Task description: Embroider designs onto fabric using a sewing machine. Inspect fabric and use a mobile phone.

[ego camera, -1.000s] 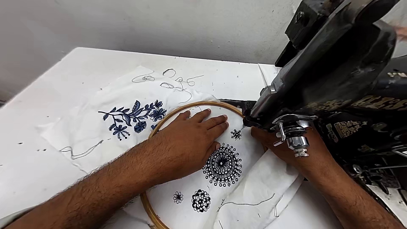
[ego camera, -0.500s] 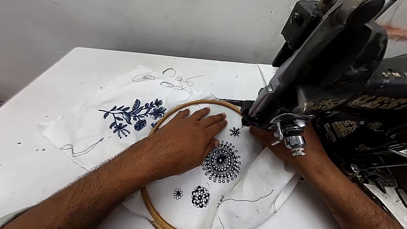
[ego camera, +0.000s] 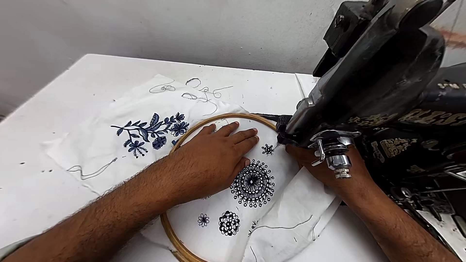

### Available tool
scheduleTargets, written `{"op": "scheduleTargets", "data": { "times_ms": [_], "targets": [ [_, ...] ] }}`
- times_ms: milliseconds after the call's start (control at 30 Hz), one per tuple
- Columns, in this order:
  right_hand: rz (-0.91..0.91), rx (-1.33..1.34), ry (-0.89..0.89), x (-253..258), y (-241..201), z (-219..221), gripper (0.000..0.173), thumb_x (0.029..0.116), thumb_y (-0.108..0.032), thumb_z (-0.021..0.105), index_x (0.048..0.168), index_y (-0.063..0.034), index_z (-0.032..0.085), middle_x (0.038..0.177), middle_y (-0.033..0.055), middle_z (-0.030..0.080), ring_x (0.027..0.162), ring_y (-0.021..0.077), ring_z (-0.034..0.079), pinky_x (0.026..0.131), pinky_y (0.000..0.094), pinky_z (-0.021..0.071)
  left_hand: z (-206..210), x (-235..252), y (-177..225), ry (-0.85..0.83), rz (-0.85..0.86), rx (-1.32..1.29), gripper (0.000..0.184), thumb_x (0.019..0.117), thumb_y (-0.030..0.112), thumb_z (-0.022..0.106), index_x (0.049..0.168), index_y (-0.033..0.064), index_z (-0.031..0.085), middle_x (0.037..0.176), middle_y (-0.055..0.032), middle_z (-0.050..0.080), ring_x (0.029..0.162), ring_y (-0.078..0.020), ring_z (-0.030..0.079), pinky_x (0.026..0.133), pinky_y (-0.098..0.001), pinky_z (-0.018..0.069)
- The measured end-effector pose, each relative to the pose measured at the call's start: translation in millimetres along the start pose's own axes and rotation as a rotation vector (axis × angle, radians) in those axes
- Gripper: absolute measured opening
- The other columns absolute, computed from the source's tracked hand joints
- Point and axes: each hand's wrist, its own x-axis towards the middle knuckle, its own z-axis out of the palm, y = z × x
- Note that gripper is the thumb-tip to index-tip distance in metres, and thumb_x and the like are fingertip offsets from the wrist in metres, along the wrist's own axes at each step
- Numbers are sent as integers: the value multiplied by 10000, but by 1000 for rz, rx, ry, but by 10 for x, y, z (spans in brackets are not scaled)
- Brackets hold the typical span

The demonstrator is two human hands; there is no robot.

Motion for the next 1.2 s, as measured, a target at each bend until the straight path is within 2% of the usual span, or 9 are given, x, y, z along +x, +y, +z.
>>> {"op": "scheduleTargets", "data": {
  "times_ms": [167, 300, 433, 600, 733, 867, 967, 1067, 1200],
  "targets": [
    [-105, 41, 38, -4, 17, 27, 224, 845, -219, 809, 1022, -123, 712, 931, 30, 708, 879, 128, 689, 778, 379, 571, -23, -18, -1, -18, -7, -2, 542, 1090, 434, 292, 1551, 215, 475, 1635, 49, 401, 1510, -286, 368, 1140, -632, 363],
    [-61, 54, 22, 3, 14, 29, 243, 842, -210, 823, 1039, -129, 706, 941, 26, 712, 885, 120, 693, 785, 377, 582, -22, -8, -5, -13, -16, 0, 542, 1091, 433, 293, 1552, 213, 473, 1633, 48, 404, 1504, -288, 377, 1136, -633, 366],
    [-11, 25, -13, -4, -2, -13, 195, 842, -186, 839, 971, -111, 714, 866, 50, 707, 787, 160, 689, 707, 416, 571, -13, 4, 18, -17, -18, 1, 541, 1091, 427, 287, 1557, 219, 466, 1637, 47, 398, 1511, -286, 366, 1141, -648, 352],
    [-67, 49, 17, 1, -8, 19, 223, 839, -225, 815, 1009, -129, 707, 907, 22, 706, 851, 117, 689, 763, 372, 577, -14, -16, -7, -11, -9, 13, 547, 1090, 438, 281, 1550, 218, 476, 1633, 56, 404, 1504, -280, 379, 1136, -629, 371],
    [-9, 11, -21, -2, 0, -13, 193, 845, -183, 833, 981, -108, 718, 890, 58, 709, 826, 169, 693, 743, 425, 572, -11, 7, 12, -17, -18, 8, 540, 1093, 426, 284, 1556, 219, 467, 1636, 48, 399, 1508, -293, 370, 1135, -649, 356],
    [-45, 43, 14, -2, 16, 19, 213, 841, -230, 823, 997, -141, 710, 896, 18, 710, 828, 121, 692, 746, 381, 580, -28, -12, 8, -32, -13, 6, 538, 1089, 422, 304, 1559, 214, 464, 1639, 48, 394, 1510, -288, 367, 1136, -640, 359],
    [-80, 50, 27, 0, 25, 29, 245, 833, -206, 818, 1033, -121, 704, 949, 29, 710, 899, 126, 689, 812, 379, 575, -11, -2, -11, -11, -14, 10, 540, 1088, 427, 287, 1549, 220, 477, 1631, 48, 408, 1501, -289, 382, 1133, -635, 366],
    [-30, -8, -2, -16, 8, -15, 234, 844, -190, 833, 1021, -95, 713, 929, 69, 710, 873, 177, 695, 783, 431, 568, 7, 12, 9, 1, -15, 4, 541, 1092, 426, 281, 1556, 219, 468, 1634, 45, 403, 1509, -291, 370, 1138, -649, 352],
    [-76, 8, 23, -11, 16, 8, 252, 842, -239, 816, 1034, -122, 701, 936, 34, 709, 881, 137, 692, 783, 389, 576, -30, -7, 12, -29, -16, -2, 535, 1092, 423, 304, 1560, 217, 462, 1639, 47, 394, 1511, -289, 363, 1137, -642, 358]
  ]
}}
